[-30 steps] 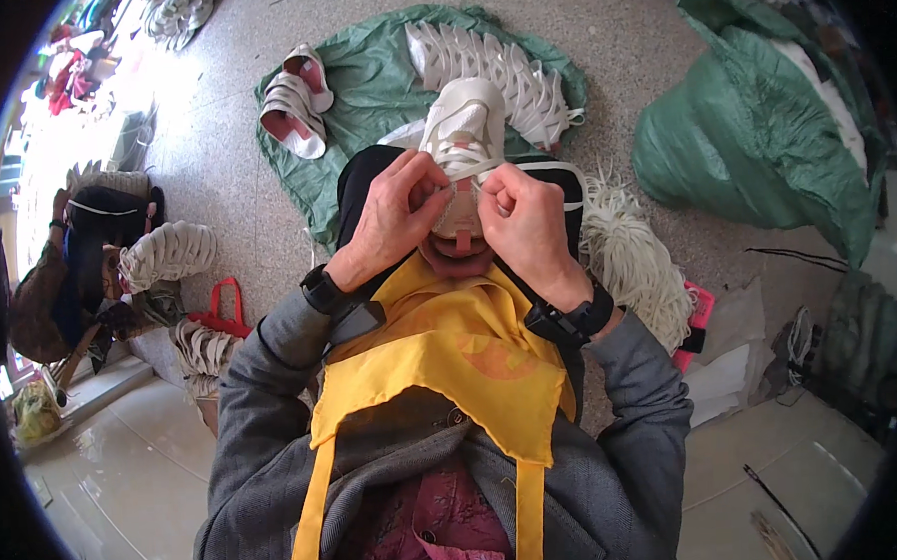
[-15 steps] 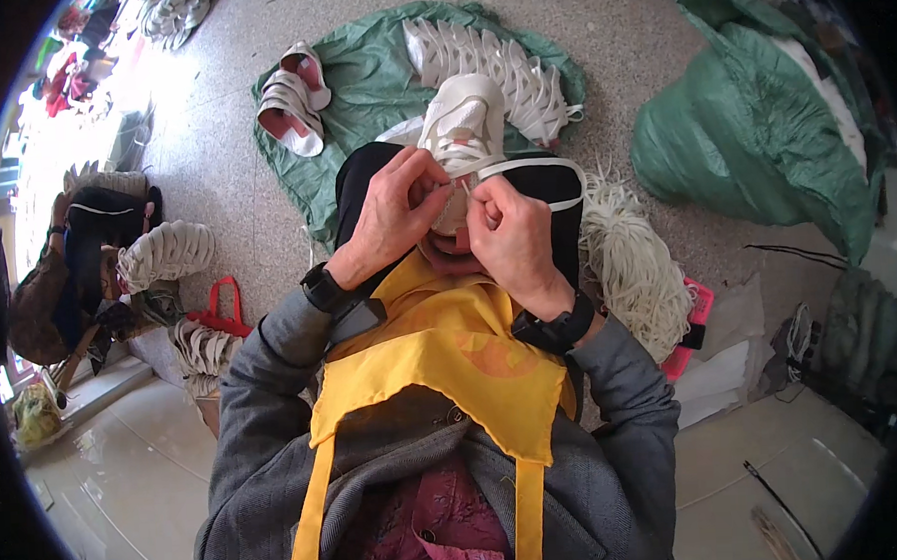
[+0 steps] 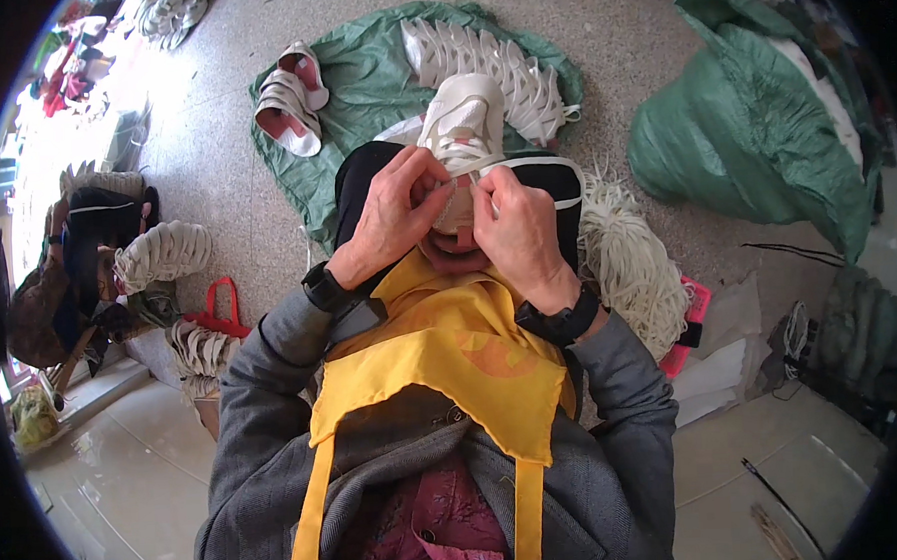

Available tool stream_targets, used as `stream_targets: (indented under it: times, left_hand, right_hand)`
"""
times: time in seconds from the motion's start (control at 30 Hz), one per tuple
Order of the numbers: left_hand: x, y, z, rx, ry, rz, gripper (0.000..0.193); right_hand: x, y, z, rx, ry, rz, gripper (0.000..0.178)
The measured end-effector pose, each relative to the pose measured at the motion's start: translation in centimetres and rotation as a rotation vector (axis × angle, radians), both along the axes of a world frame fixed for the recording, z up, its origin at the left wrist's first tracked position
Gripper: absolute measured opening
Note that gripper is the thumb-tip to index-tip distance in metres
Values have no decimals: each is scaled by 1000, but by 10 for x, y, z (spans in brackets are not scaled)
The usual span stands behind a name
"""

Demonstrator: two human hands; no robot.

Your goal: The person is threading laces through the eyelets of a shoe.

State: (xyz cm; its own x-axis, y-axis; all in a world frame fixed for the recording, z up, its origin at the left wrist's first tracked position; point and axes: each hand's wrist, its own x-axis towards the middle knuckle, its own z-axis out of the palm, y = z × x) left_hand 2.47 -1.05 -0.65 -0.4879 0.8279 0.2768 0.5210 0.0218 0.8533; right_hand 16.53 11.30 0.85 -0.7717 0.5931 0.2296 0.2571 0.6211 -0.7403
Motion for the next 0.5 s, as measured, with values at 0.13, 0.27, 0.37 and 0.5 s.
stream_targets:
  times: [0.13, 0.27, 0.37, 0.5]
  left_hand:
    - [0, 0, -2, 12, -11, 1, 14]
    - [0, 0, -2, 19, -12, -1, 14]
    - [0, 0, -3, 16, -12, -2, 13]
    - [-1, 0, -4, 26, -6, -3, 14]
  right_hand:
    - [1, -1, 2, 36, -27, -5, 9]
    - [-1, -4, -1, 68, -53, -26, 9]
    - [-2, -4, -4, 98, -40, -9, 9]
    - [-2, -3, -1, 73, -46, 2, 8]
